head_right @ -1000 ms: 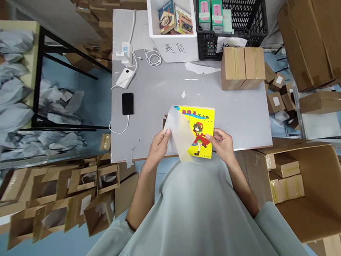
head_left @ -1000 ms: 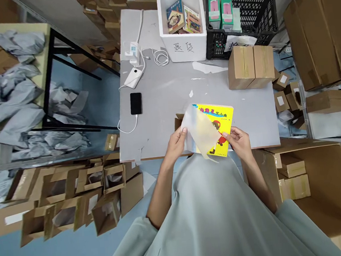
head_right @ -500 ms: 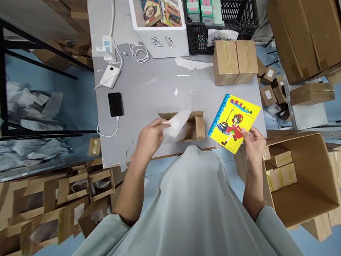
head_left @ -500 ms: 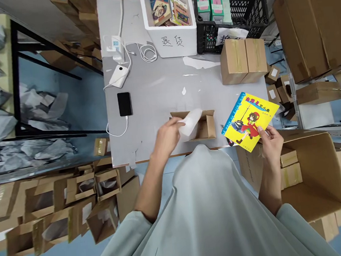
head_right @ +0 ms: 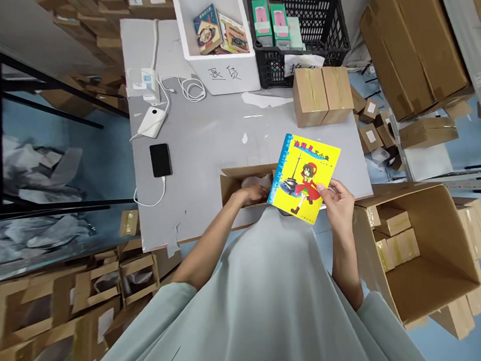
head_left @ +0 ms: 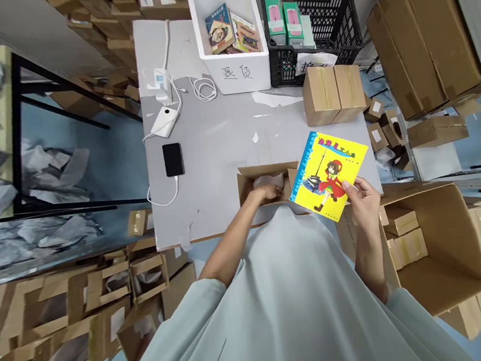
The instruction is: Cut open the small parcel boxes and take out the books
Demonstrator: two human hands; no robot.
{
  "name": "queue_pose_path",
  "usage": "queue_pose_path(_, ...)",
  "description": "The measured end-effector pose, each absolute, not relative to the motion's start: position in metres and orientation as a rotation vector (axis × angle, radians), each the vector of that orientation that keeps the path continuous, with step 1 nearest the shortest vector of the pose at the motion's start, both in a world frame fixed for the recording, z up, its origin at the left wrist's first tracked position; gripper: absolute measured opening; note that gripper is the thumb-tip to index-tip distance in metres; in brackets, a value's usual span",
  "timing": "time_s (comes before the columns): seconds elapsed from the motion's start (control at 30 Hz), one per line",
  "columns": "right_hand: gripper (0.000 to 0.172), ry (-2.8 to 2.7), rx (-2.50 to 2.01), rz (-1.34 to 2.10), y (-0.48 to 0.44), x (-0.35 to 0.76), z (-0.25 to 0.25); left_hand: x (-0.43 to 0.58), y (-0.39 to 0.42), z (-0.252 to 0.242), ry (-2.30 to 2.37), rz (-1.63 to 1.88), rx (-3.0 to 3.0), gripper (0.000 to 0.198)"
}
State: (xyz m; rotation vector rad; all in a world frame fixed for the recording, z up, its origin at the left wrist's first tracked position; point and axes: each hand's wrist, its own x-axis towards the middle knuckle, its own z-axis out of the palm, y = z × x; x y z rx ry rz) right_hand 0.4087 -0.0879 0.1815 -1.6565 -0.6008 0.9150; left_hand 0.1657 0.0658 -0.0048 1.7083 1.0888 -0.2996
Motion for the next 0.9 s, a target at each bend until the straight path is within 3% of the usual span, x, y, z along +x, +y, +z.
queue_pose_path(0.07, 0.054, -0.595, -1.636, 0.991, -0.084, 0.404, 0.18, 0.156, 0.063, 0.003, 1.1, -0.298, 1.695, 0.033)
queue_pose_path(0.13, 0.054, -0.59, -1.605, 1.057, -0.08, 0.399, 0.177, 0.141, 0.054, 0.02, 1.114, -0.143, 1.627, 0.051)
queue_pose_path(0.27, 0.055, -0.596, -1.544, 1.196, -0.067, 0.384, 0.168, 0.12, 0.026, 0.065, 1.018, 0.502, 1.081, 0.082)
queue_pose_path(0.53, 0.064, -0.699, -1.521, 1.331, -0.038, 0.353, 0.157, 0.127, -0.006, 0.099, 1.153, 0.963, 0.615, 0.065)
queue_pose_path(0.9, 0.068, -0.8, -1.53, 1.292, -0.029, 0.345, 0.147, 0.12, -0.013, 0.112, 1.147, 1.035, 0.501, 0.061)
